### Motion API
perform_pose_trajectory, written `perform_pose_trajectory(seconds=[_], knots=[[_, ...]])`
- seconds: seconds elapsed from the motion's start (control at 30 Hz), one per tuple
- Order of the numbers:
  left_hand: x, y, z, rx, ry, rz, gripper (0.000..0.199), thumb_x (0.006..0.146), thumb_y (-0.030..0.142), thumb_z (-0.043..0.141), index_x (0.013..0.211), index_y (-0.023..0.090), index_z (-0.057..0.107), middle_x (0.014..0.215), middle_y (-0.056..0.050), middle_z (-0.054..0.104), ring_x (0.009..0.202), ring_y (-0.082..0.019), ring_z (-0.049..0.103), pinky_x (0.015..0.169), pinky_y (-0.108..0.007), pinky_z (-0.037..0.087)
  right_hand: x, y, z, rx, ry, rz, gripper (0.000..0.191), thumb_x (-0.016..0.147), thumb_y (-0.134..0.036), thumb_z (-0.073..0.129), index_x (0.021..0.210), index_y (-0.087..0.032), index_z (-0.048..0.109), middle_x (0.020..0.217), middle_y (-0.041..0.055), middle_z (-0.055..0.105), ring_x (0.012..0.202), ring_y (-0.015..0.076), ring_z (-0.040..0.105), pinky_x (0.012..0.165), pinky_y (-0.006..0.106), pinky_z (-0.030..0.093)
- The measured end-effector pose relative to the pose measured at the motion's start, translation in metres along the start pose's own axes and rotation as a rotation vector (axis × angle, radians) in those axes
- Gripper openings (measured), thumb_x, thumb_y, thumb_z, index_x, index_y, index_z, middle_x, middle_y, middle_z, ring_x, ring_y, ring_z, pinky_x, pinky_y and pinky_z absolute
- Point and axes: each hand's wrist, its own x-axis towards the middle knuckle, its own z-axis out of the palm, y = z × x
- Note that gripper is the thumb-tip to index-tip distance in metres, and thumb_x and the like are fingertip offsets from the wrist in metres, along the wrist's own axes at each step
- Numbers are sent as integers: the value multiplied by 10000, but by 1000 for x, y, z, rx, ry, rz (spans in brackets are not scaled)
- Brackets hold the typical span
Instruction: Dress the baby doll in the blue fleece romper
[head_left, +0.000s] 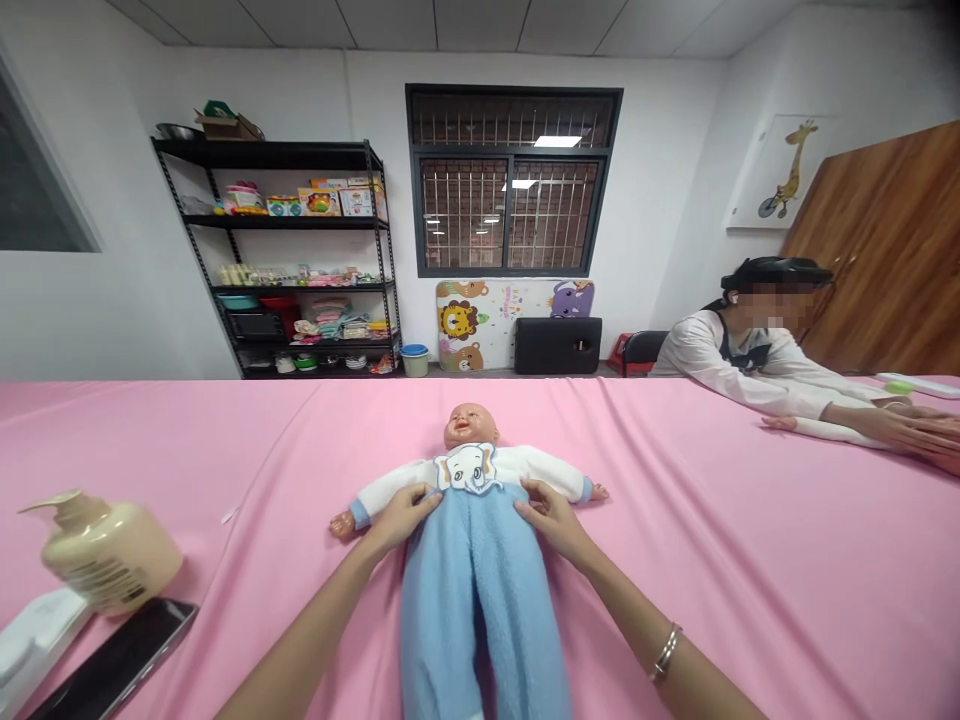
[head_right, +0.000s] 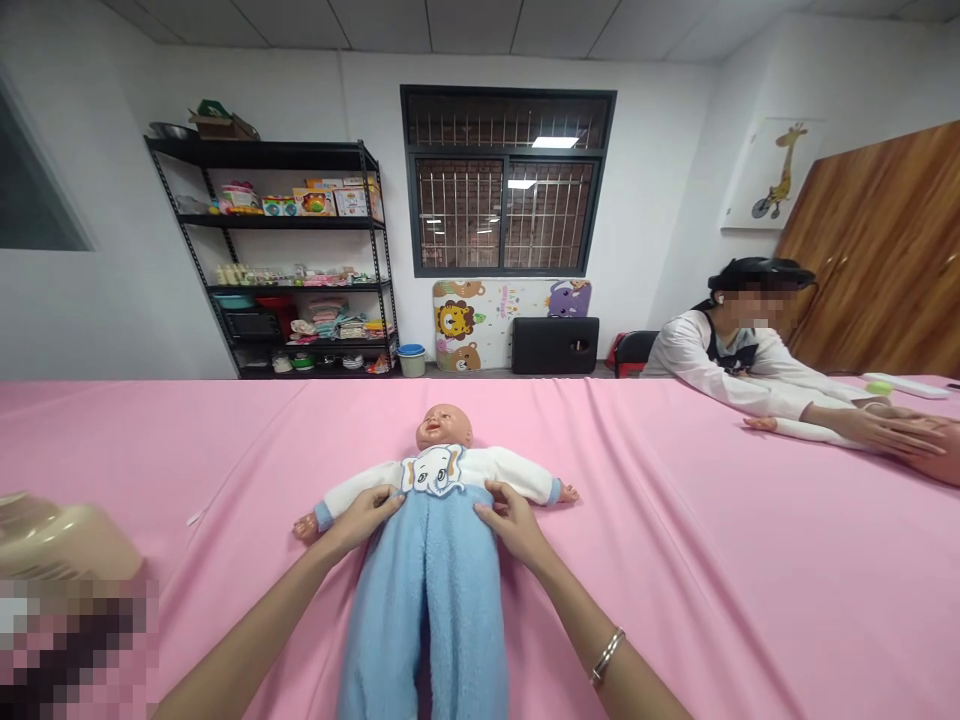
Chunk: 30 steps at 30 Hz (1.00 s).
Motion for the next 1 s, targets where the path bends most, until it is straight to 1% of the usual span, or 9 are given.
perform_pose_trajectory(seconds=[0.1,0.17,0.3,0.43,0.67,0.73,0.8,0.9,1.0], knots=[[15,2,10,-29,62,25,377,771,516,500,707,145,527,712,0,503,685,-158,449,621,-247,346,15,5,-1,-120,41,-39,348,636,-483,685,712,-163,572,721,10,574,673,146,501,614,248,381],[24,-2,12,-80,76,25,392,770,525,500,743,136,545,725,-3,513,700,-162,458,636,-253,357,28,12,-5,-176,138,-10,422,612,-548,660,574,-169,479,548,-28,455,536,105,381,520,234,292],[26,-17,8,-159,110,-4,440,777,557,464,758,128,564,727,-16,532,707,-168,464,677,-278,375,41,24,-11,-192,252,39,506,611,-656,584,556,-180,419,495,-43,373,495,93,302,486,232,222],[18,-26,-2,-173,93,-22,427,748,562,509,672,142,534,672,-5,505,649,-150,441,632,-262,367,31,24,-11,-139,71,66,501,689,-652,536,589,-172,430,543,-33,381,538,102,322,510,231,249],[17,-19,2,-383,233,-81,378,718,522,576,738,145,559,739,-12,548,682,-148,473,655,-256,397,17,1,-21,-59,-240,176,420,716,-530,614,586,-156,474,606,-24,413,575,94,332,540,222,266],[16,-19,3,-324,223,-65,382,730,530,557,731,148,555,740,-16,550,701,-159,481,665,-263,400,20,0,-23,64,-154,170,399,704,-535,622,632,-158,515,640,-16,464,604,105,381,573,228,309],[15,-19,3,-218,134,-23,372,751,520,534,701,151,543,712,-11,534,680,-158,472,639,-259,390,26,5,-24,104,42,118,424,688,-574,607,647,-162,519,645,-14,489,615,115,403,589,238,328],[15,-22,0,-50,-34,50,330,770,463,532,658,154,540,686,-5,527,642,-151,463,596,-251,373,37,22,-23,-138,227,16,453,682,-595,578,587,-169,459,567,-29,430,561,110,356,545,243,289],[19,-28,2,-23,99,83,285,776,420,523,741,146,592,769,-32,595,723,-186,526,666,-280,418,43,34,-20,-302,260,-27,401,722,-534,544,571,-180,432,534,-34,388,542,115,334,543,252,256]])
